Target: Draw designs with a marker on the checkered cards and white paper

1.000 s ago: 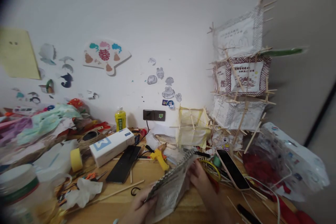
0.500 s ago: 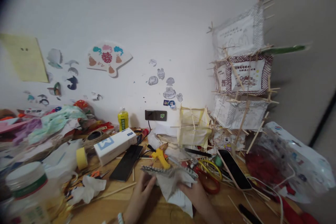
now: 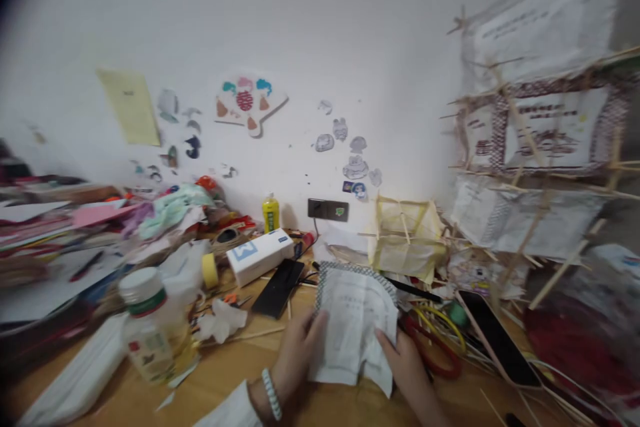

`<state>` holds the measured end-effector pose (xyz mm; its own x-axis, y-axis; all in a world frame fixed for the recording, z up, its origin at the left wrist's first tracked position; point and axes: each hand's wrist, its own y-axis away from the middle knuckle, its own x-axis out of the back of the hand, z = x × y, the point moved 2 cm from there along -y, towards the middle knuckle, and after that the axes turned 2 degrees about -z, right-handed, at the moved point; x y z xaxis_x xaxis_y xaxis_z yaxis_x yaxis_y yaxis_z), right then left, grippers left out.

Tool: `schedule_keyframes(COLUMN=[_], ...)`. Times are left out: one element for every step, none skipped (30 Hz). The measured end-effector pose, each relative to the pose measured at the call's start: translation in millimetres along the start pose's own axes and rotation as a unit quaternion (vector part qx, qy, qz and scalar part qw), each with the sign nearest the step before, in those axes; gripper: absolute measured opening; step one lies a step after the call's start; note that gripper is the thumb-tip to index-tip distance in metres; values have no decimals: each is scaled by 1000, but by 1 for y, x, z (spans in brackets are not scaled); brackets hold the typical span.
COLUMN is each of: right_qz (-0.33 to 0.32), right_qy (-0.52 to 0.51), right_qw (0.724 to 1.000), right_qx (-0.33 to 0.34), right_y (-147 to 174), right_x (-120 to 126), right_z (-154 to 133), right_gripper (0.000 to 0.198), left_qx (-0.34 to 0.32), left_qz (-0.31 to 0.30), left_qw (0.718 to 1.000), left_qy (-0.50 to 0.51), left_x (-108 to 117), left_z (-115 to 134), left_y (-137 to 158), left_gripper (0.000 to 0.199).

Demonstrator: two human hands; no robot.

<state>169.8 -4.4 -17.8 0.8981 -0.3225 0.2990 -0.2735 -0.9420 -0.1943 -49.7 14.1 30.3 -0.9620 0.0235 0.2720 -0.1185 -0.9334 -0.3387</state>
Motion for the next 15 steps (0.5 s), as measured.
schedule_keyframes(right_qz=[4,5,8,14,16,13,4,-12,-29,-43,-50,-50,-48,-45,-44], right_qy=[4,11,18,25,32,37,39,39,37,34,29,25,20,14,7], right_qw=[1000,1000,999,999,999,999,999,998,998,997,997,997,997,998,998], right_qx=[-9,-25,-30,-28,-29,-31,-35,-43,-51,-56,-57,-55,-53,-50,-47], right_y=[-1,-2,-3,-3,-2,-2,-1,0,1,2,2,3,3,2,2], right_x=[1,3,4,6,7,8,7,6,4,3,1,0,-1,-2,-2], right_z=[3,5,5,5,5,4,4,4,4,5,6,7,8,9,10], right_gripper=[56,56,56,55,55,55,56,57,58,60,61,61,61,59,57], left_qx=[-16,-45,-74,-102,-136,-173,-210,-244,-266,-265,-243,-212,-179,-129,-91], left_qz=[-3,-13,-17,-12,9,40,74,128,193,261,325,353,347,325,293], left_qw=[1000,997,992,985,976,964,947,926,904,886,875,883,902,921,937], left_qy=[-22,-59,-101,-137,-169,-201,-231,-256,-273,-277,-265,-224,-186,-171,-168], left_x=[4,10,17,28,44,63,87,114,146,178,211,241,266,286,299], left_z=[7,16,27,39,53,68,82,96,108,117,122,124,123,119,115], left_y=[5,11,18,25,32,38,43,44,43,38,30,18,4,-11,-26], left_gripper=[31,25,23,23,23,20,17,15,13,13,16,22,25,25,24])
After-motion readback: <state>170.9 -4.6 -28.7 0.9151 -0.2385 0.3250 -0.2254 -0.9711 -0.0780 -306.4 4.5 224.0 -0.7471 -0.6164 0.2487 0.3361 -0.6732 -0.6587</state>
